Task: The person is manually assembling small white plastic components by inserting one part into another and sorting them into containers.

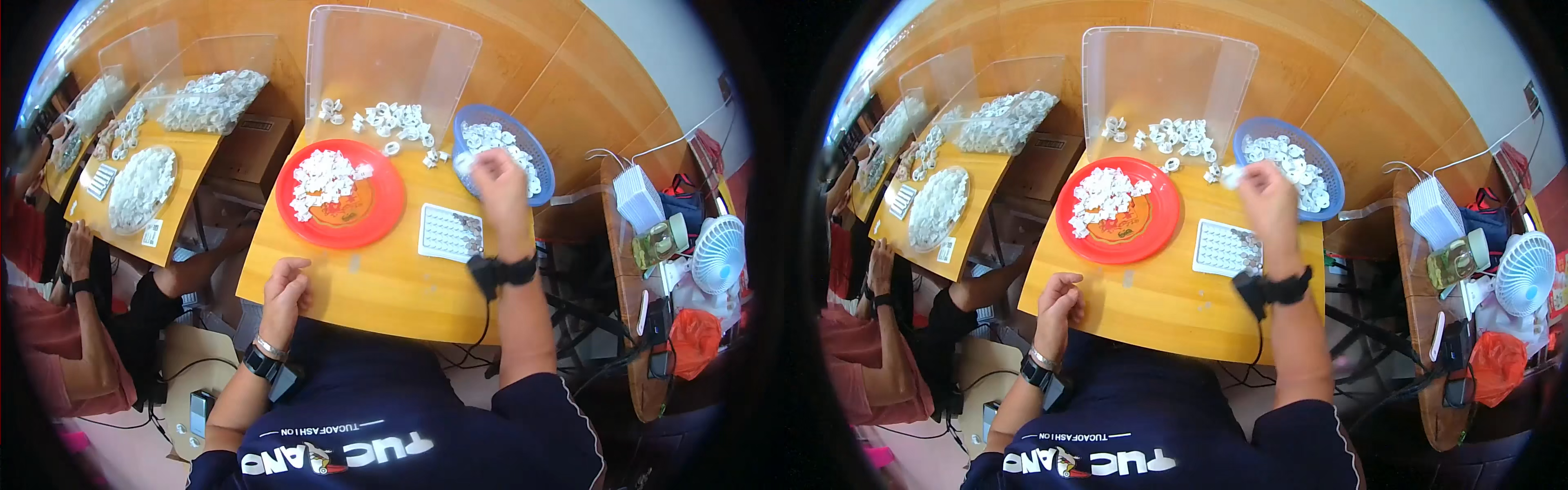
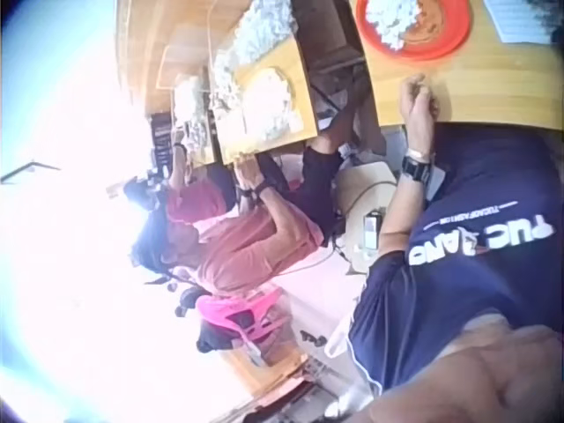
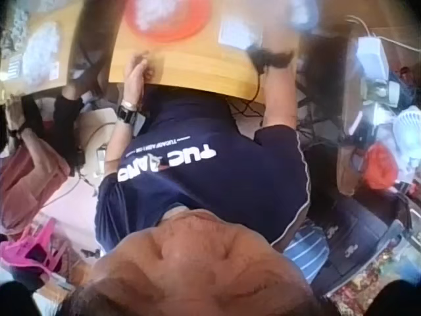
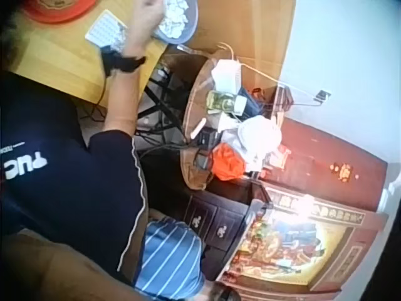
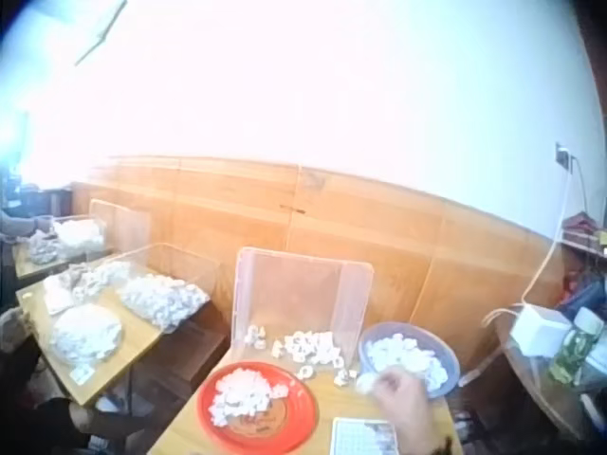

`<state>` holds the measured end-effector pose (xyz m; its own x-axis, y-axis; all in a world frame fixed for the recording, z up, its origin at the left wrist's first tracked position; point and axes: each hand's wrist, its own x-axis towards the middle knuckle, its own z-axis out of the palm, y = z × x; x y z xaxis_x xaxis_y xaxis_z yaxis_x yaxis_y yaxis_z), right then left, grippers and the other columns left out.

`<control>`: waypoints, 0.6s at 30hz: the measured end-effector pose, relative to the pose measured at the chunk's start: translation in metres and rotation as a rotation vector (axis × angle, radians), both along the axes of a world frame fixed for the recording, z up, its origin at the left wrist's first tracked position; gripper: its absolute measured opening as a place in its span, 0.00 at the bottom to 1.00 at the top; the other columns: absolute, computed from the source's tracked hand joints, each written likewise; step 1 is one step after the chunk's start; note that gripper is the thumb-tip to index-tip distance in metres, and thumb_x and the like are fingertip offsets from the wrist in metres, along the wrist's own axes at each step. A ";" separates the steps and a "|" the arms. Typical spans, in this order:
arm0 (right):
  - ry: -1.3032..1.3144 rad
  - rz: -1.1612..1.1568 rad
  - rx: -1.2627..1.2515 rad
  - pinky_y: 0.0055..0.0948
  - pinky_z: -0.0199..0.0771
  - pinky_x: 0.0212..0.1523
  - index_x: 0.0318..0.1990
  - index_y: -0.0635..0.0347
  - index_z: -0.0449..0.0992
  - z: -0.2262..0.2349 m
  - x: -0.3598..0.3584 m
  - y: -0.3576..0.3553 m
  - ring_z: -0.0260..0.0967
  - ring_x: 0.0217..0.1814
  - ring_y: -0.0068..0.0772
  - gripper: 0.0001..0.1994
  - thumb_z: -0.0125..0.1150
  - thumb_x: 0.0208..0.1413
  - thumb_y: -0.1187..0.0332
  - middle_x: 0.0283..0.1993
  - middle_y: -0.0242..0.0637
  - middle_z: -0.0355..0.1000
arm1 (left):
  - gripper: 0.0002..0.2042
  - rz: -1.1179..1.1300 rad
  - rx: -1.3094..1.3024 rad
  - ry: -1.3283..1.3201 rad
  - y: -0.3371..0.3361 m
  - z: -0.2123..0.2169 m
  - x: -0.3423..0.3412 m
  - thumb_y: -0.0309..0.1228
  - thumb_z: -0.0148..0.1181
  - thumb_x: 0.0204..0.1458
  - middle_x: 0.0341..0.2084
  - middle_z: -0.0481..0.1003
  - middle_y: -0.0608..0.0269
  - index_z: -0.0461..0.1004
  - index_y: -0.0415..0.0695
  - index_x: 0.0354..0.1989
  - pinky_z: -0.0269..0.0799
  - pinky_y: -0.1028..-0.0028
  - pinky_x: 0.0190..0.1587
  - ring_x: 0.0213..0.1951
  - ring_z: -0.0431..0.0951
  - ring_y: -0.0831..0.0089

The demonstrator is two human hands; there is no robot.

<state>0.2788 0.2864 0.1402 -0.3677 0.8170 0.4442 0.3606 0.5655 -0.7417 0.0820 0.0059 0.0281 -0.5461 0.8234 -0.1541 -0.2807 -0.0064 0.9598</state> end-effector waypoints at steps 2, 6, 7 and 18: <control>-0.030 -0.204 0.164 0.28 0.72 0.32 0.37 0.65 0.76 0.013 0.020 0.040 0.74 0.30 0.28 0.08 0.58 0.50 0.74 0.30 0.40 0.77 | 0.10 -0.031 -0.007 0.018 0.003 0.001 -0.001 0.28 0.46 0.55 0.22 0.68 0.71 0.68 0.43 0.45 0.61 0.83 0.25 0.22 0.66 0.84; 0.043 -0.182 0.273 0.30 0.73 0.34 0.37 0.65 0.77 0.021 0.009 0.049 0.75 0.31 0.34 0.09 0.59 0.50 0.72 0.31 0.42 0.77 | 0.09 -0.054 -0.007 -0.005 0.008 -0.006 -0.011 0.28 0.47 0.56 0.21 0.68 0.70 0.69 0.44 0.44 0.62 0.84 0.25 0.21 0.66 0.84; 0.039 -0.112 0.232 0.29 0.73 0.34 0.36 0.63 0.78 0.017 0.003 0.048 0.75 0.31 0.34 0.09 0.60 0.50 0.69 0.30 0.41 0.77 | 0.09 -0.063 0.006 -0.027 0.009 -0.007 -0.012 0.28 0.47 0.56 0.21 0.69 0.70 0.69 0.44 0.44 0.62 0.84 0.24 0.21 0.66 0.84; -0.726 -0.061 0.038 0.42 0.74 0.45 0.34 0.62 0.81 -0.076 -0.132 0.109 0.75 0.43 0.51 0.13 0.58 0.45 0.64 0.38 0.51 0.76 | 0.09 -0.076 -0.033 0.117 0.010 -0.015 -0.007 0.29 0.48 0.56 0.20 0.68 0.70 0.69 0.42 0.43 0.62 0.82 0.22 0.19 0.66 0.84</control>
<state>0.1469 0.3957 0.0646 -0.5348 0.8343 0.1341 0.7860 0.5494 -0.2836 0.0752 0.0160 0.0134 -0.4985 0.8584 -0.1208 -0.1658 0.0424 0.9853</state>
